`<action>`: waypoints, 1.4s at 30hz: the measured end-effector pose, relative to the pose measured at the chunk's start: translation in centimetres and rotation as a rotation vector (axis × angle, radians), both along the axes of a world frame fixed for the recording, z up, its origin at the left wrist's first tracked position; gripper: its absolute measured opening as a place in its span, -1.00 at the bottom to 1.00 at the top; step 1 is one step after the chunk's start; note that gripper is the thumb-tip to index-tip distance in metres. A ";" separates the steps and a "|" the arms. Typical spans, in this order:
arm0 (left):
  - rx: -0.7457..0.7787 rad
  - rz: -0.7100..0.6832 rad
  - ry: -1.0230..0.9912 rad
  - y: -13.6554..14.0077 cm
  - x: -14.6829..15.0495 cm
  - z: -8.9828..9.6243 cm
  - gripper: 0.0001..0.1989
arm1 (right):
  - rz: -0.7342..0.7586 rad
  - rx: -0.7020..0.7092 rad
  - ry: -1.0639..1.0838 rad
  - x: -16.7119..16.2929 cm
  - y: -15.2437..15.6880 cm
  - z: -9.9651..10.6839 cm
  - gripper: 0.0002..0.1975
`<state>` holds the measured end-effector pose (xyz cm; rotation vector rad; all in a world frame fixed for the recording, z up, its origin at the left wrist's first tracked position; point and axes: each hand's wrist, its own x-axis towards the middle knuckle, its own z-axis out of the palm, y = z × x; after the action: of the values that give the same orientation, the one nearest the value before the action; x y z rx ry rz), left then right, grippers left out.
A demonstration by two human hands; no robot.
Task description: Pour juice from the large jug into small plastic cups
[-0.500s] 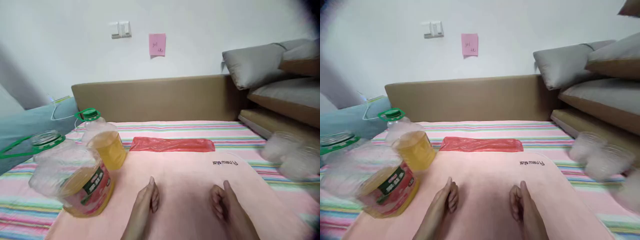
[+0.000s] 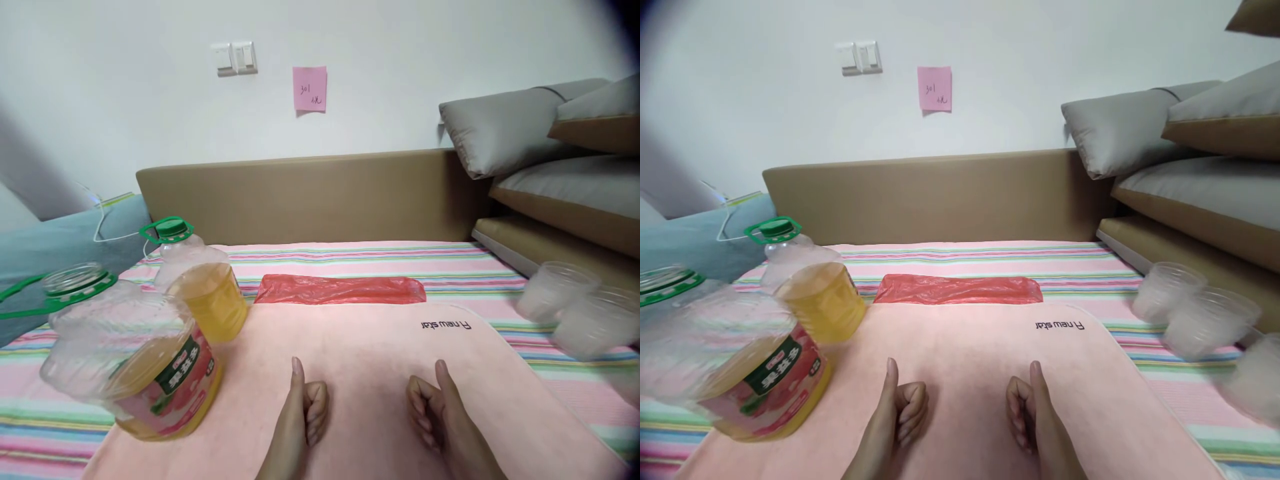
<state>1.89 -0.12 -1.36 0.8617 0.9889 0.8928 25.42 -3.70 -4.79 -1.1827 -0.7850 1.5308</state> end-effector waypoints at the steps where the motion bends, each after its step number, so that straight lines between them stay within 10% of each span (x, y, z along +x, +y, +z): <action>1: 0.005 -0.001 0.000 0.0 0.0 0.1 -0.12 | -0.003 -0.002 0.001 -0.1 0.0 0.1 -0.16; 16: 0.086 0.092 0.145 0.8 -3.4 2.5 -0.11 | -0.092 0.066 0.231 1.1 -1.8 3.4 -0.14; 42: 0.099 0.082 0.128 0.5 -3.3 2.4 -0.12 | -0.105 0.123 0.221 1.1 -1.4 2.3 -0.19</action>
<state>-1.38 0.37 1.06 0.9774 1.1046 0.9727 26.54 -5.13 -2.51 -0.9312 -0.6495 1.4751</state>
